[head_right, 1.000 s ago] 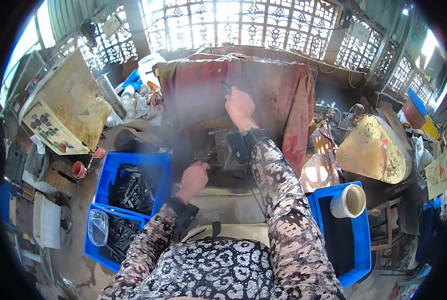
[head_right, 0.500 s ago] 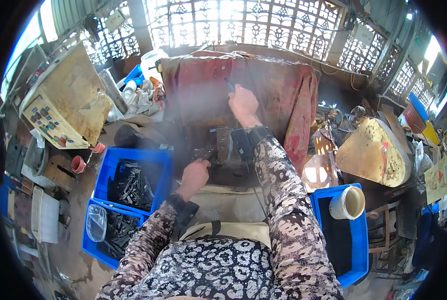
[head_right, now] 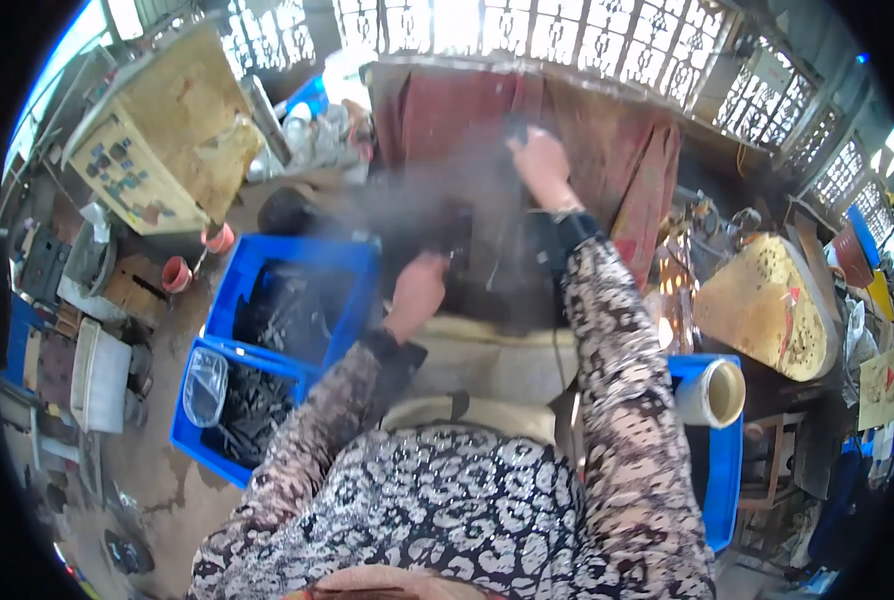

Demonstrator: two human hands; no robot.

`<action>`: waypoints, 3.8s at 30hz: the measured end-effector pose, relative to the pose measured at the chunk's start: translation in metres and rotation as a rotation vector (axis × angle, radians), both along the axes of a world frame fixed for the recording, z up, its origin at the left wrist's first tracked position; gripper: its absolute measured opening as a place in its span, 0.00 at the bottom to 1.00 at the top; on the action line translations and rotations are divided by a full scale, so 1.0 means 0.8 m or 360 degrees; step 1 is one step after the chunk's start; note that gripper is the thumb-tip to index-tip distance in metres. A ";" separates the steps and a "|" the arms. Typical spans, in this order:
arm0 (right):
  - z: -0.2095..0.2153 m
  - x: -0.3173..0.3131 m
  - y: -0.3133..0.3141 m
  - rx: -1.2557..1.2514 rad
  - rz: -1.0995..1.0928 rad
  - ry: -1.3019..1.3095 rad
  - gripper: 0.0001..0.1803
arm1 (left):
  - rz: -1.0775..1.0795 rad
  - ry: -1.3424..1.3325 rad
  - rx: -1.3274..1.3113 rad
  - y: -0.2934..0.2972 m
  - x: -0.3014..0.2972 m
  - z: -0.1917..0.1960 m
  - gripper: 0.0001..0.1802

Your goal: Grinding small metal components on a stationary bench grinder.

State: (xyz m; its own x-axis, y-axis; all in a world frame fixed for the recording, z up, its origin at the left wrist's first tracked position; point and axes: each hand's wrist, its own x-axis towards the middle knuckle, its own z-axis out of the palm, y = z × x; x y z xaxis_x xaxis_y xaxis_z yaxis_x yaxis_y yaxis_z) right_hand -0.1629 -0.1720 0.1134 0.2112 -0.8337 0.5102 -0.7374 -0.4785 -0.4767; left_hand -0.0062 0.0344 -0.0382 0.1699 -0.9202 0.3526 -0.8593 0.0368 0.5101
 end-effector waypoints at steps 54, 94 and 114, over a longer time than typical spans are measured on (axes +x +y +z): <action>-0.130 -0.085 0.207 0.1651 0.0519 -0.2745 0.12 | -0.0252 -0.0416 0.0286 -0.011 -0.062 0.101 0.14; -0.145 -0.206 0.302 0.1581 0.0405 -0.2248 0.15 | -0.1027 -0.0312 0.0382 -0.089 -0.003 -0.010 0.21; -0.182 -0.268 0.328 0.1252 -0.0183 -0.2485 0.09 | -0.1879 -0.0699 -0.0120 0.065 -0.119 0.106 0.17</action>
